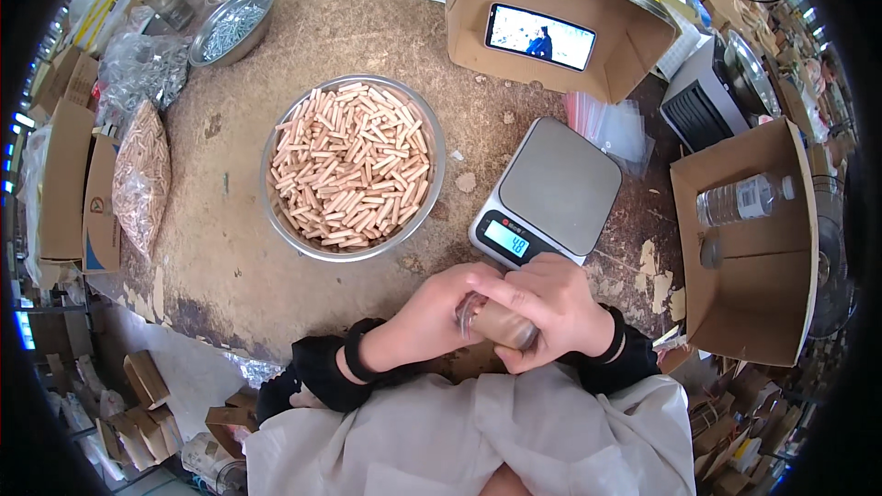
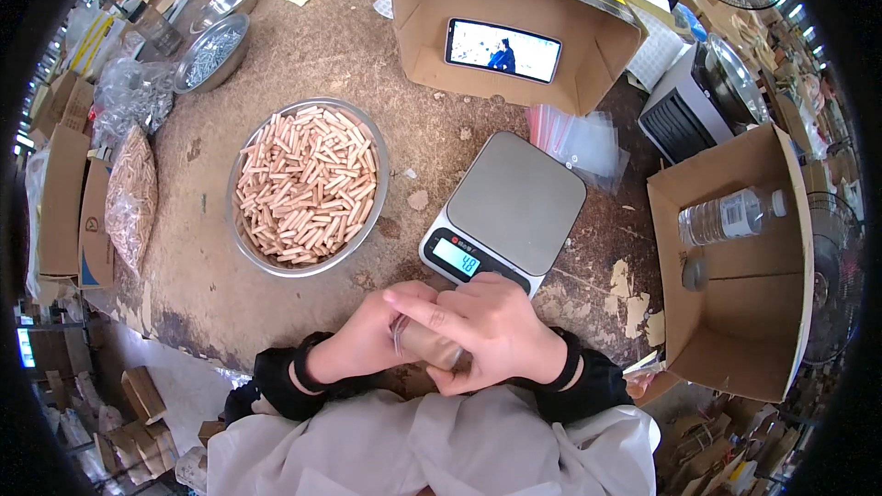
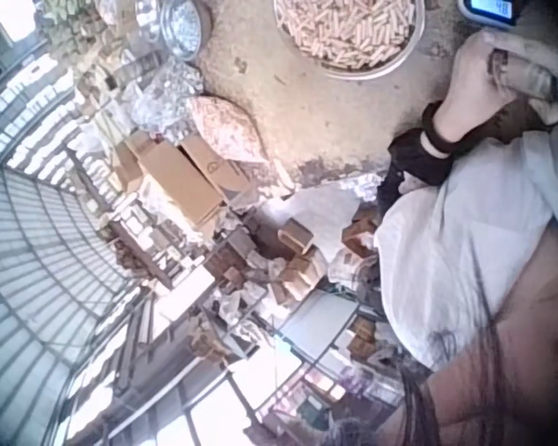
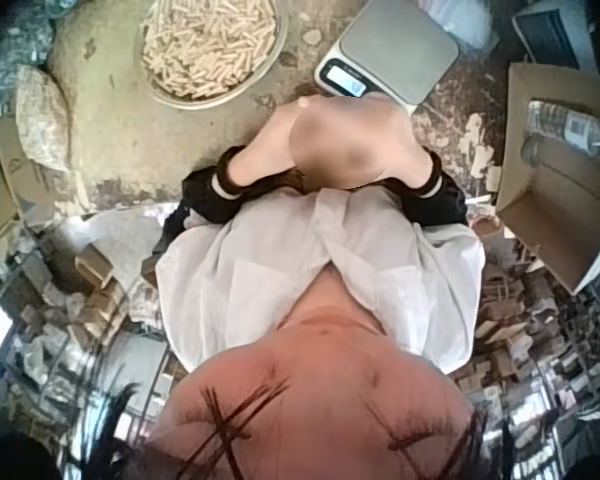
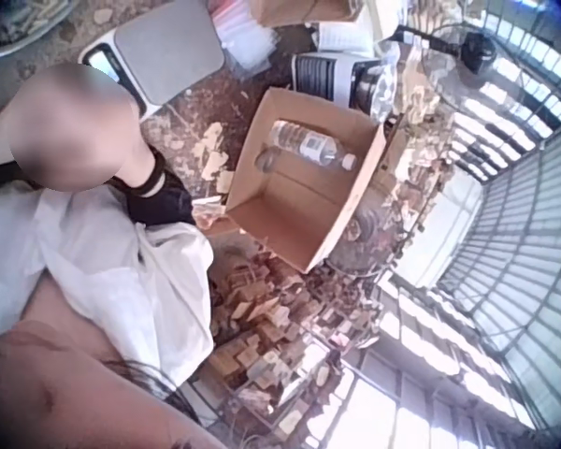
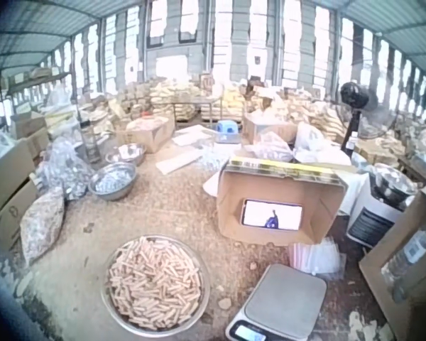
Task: The person weighs small cylindrical pellets on a digital scale and transfers them into small plastic bags. They repeatedly scoop pellets from a metal bowl, place them on the scale, and then pour them into bags, which are then sealed and set aside.
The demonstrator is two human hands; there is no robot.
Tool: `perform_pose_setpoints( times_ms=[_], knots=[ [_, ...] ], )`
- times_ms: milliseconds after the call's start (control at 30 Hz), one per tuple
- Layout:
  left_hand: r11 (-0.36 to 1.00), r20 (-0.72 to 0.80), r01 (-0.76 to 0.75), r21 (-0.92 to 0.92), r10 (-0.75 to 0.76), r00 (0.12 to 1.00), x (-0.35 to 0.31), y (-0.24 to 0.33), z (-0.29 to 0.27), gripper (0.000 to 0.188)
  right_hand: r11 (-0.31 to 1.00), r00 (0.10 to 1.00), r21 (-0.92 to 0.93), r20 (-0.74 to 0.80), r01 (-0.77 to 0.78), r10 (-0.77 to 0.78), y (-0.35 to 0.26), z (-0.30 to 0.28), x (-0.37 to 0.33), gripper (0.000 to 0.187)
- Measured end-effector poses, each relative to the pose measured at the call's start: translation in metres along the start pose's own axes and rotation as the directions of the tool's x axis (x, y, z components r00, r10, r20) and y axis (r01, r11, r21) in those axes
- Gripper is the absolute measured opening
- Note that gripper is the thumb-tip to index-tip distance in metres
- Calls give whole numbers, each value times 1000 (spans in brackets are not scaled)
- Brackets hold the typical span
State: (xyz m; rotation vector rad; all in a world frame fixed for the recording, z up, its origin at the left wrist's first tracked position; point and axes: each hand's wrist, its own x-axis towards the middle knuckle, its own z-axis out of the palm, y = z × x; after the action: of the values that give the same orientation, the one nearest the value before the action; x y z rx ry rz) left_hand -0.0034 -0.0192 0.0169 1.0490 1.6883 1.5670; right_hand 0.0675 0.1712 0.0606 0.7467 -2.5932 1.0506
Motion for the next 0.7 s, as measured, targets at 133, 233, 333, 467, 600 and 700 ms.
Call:
perform_pose_setpoints(
  times_ms=[133, 233, 333, 467, 600, 700],
  knots=[
    [999, 83, -37, 18, 35, 996, 0, 7, -1, 52, 994, 997, 66, -11, -81, 82, -9, -4, 1, 84],
    [996, 79, -82, -30, 84, 993, 0, 6, 2, 59, 989, 995, 116, -20, -94, 97, -12, -6, 0, 81],
    [996, 98, -72, -51, 77, 992, -1, 2, 2, 63, 984, 993, 136, -13, -112, 115, -14, -5, 0, 77],
    [997, 117, -15, -76, 24, 993, -4, 2, 2, 56, 969, 990, 228, -73, -99, 119, -9, -2, -4, 80],
    [964, 115, 58, -261, -29, 993, -4, 11, -1, 37, 625, 923, 729, 25, -280, 384, -4, 0, -17, 94],
    [982, 80, -49, -184, 65, 995, -1, 12, -3, 33, 563, 856, 786, -90, -253, 510, 6, -6, -28, 95]
  ],
)
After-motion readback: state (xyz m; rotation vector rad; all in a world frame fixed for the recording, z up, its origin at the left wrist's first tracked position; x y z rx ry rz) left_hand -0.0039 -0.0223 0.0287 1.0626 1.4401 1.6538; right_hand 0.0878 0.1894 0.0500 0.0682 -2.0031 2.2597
